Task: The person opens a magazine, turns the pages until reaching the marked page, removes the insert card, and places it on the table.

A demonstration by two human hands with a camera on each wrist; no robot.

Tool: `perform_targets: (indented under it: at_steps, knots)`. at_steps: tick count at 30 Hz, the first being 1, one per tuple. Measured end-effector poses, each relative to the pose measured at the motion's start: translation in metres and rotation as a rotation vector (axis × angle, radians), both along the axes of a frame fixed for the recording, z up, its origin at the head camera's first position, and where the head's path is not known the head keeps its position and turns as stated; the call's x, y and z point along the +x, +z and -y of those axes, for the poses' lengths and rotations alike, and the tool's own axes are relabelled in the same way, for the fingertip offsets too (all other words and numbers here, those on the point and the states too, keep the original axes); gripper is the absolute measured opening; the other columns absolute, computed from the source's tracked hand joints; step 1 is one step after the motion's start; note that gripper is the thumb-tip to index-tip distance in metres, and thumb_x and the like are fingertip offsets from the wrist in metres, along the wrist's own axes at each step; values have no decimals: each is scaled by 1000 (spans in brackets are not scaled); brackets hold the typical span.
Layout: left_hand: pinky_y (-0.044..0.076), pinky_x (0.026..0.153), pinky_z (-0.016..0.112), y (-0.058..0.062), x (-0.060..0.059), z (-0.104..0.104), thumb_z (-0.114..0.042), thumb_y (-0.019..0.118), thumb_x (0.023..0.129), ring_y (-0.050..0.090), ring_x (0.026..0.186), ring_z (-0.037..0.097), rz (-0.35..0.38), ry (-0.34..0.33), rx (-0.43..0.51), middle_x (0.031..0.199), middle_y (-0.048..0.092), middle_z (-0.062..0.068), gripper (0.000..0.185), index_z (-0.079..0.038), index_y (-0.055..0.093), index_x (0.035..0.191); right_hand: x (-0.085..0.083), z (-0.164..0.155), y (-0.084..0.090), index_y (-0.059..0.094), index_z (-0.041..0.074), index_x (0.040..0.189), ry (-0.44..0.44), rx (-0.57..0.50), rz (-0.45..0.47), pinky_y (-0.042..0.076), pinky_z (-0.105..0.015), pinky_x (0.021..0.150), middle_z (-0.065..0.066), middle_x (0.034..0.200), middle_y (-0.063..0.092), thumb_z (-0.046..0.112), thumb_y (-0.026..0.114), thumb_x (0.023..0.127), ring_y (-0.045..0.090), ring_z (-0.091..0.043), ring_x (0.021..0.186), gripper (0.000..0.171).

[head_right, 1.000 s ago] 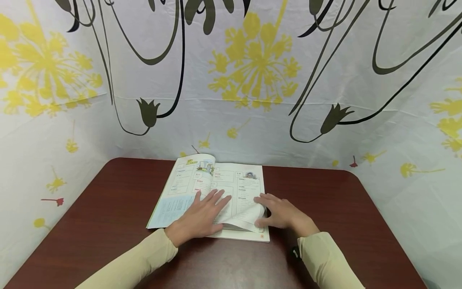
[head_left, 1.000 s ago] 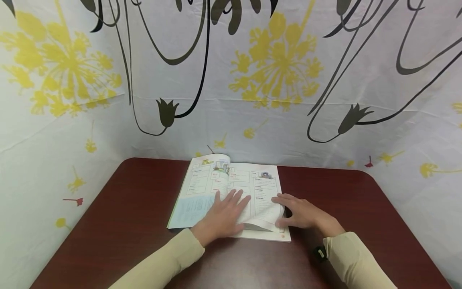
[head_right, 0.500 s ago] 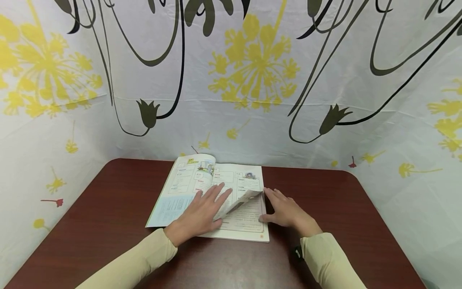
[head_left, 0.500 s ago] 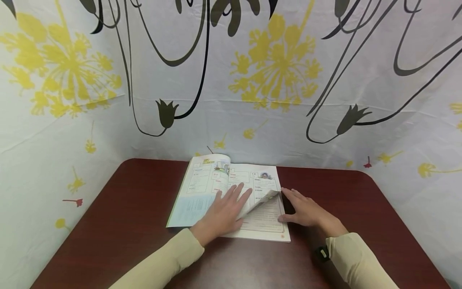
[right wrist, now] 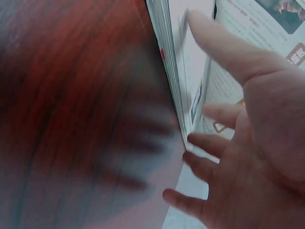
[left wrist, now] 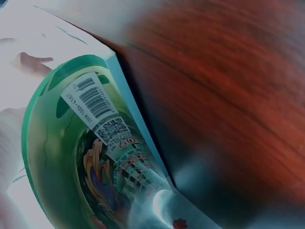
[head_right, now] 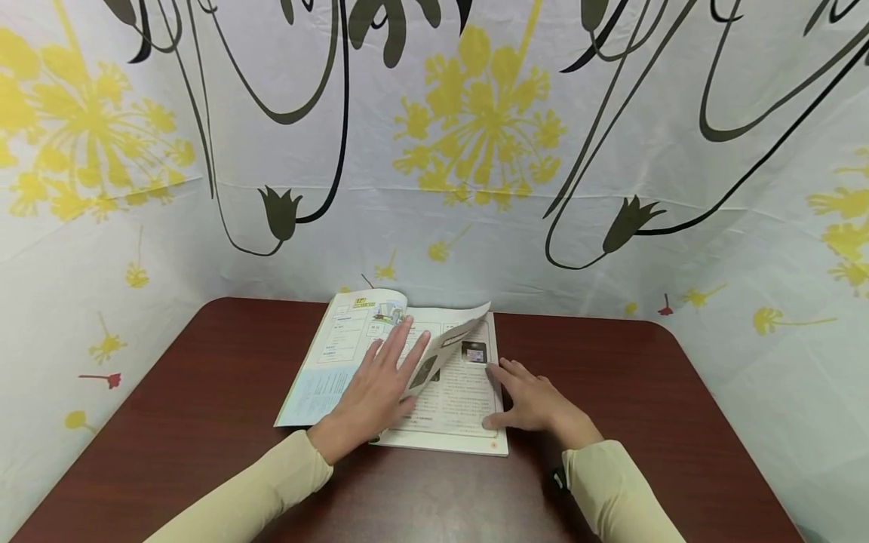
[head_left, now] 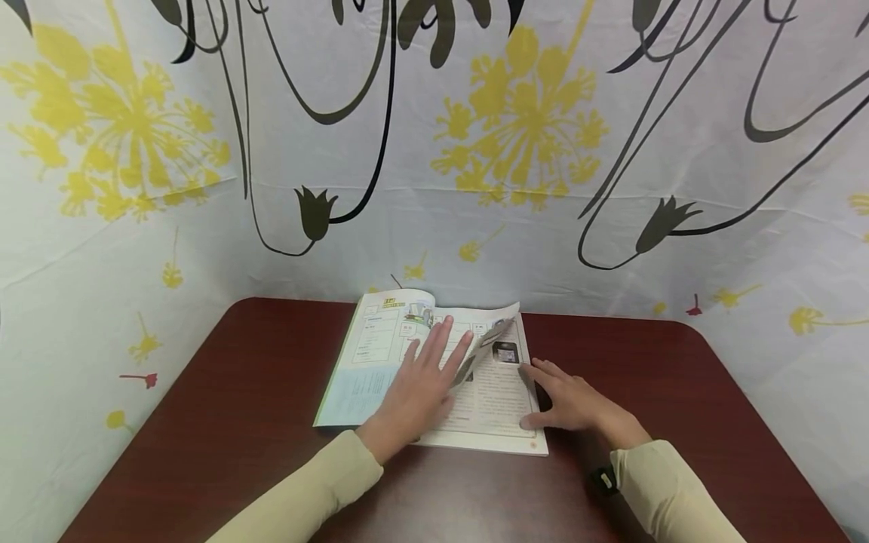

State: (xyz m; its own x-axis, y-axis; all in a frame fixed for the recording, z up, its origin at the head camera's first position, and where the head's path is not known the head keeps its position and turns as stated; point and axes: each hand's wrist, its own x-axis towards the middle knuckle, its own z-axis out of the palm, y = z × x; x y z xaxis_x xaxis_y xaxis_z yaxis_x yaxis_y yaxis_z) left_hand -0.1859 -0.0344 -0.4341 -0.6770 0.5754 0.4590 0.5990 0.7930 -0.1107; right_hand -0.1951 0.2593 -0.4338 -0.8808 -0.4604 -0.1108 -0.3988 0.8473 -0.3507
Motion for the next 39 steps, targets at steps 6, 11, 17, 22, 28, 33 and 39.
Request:
perform_targets:
  at_steps: [6, 11, 17, 22, 28, 33, 39]
  knots:
    - [31, 111, 57, 2, -2, 3, -26, 81, 76, 11, 151, 35, -92, -5, 74, 165, 0, 22, 110, -18, 11, 160, 0, 2, 1, 43, 8, 150, 126, -35, 53, 39, -65, 99, -26, 155, 34, 56, 84, 70, 43, -49, 133, 102]
    - [25, 115, 57, 3, -3, 5, -27, 81, 74, 14, 151, 37, -170, 26, 50, 165, 0, 21, 109, -21, 14, 160, 0, 5, 4, 44, 8, 150, 121, -10, 109, 37, -64, 102, -24, 157, 31, 54, 88, 64, 37, -48, 138, 106]
    - [19, 116, 59, 4, -4, 6, -26, 84, 71, 6, 152, 34, -205, 81, 49, 166, 0, 18, 115, -25, 12, 160, -1, 8, 6, 46, 10, 149, 106, 19, 106, 37, -63, 103, -22, 157, 32, 54, 88, 62, 37, -46, 139, 107]
    - [14, 116, 63, 4, -5, 4, -29, 84, 73, 1, 153, 32, -186, 117, 2, 167, 2, 14, 110, -27, 17, 160, 0, 9, 5, 47, 10, 148, 93, 30, 93, 38, -62, 103, -22, 156, 34, 54, 89, 60, 39, -45, 138, 107]
    - [13, 112, 69, 2, -5, 4, -30, 70, 86, 9, 152, 32, -110, 146, -164, 161, 31, 9, 70, -29, 44, 151, 1, 11, 4, 48, 10, 148, 82, 27, 102, 39, -62, 102, -22, 156, 35, 55, 89, 59, 40, -45, 137, 107]
    - [12, 110, 72, 0, -3, 4, -50, 62, 91, 14, 151, 34, 0, 204, -250, 153, 42, 12, 56, -25, 58, 141, 2, 10, 4, 48, 9, 147, 91, 20, 90, 39, -62, 102, -22, 156, 35, 54, 89, 59, 40, -46, 137, 107]
    - [12, 110, 72, -1, -1, 5, -66, 64, 81, 13, 151, 36, 81, 232, -275, 155, 38, 16, 79, -21, 52, 146, 2, 10, 3, 48, 9, 147, 96, 20, 84, 39, -62, 102, -22, 156, 35, 54, 89, 59, 40, -45, 137, 107]
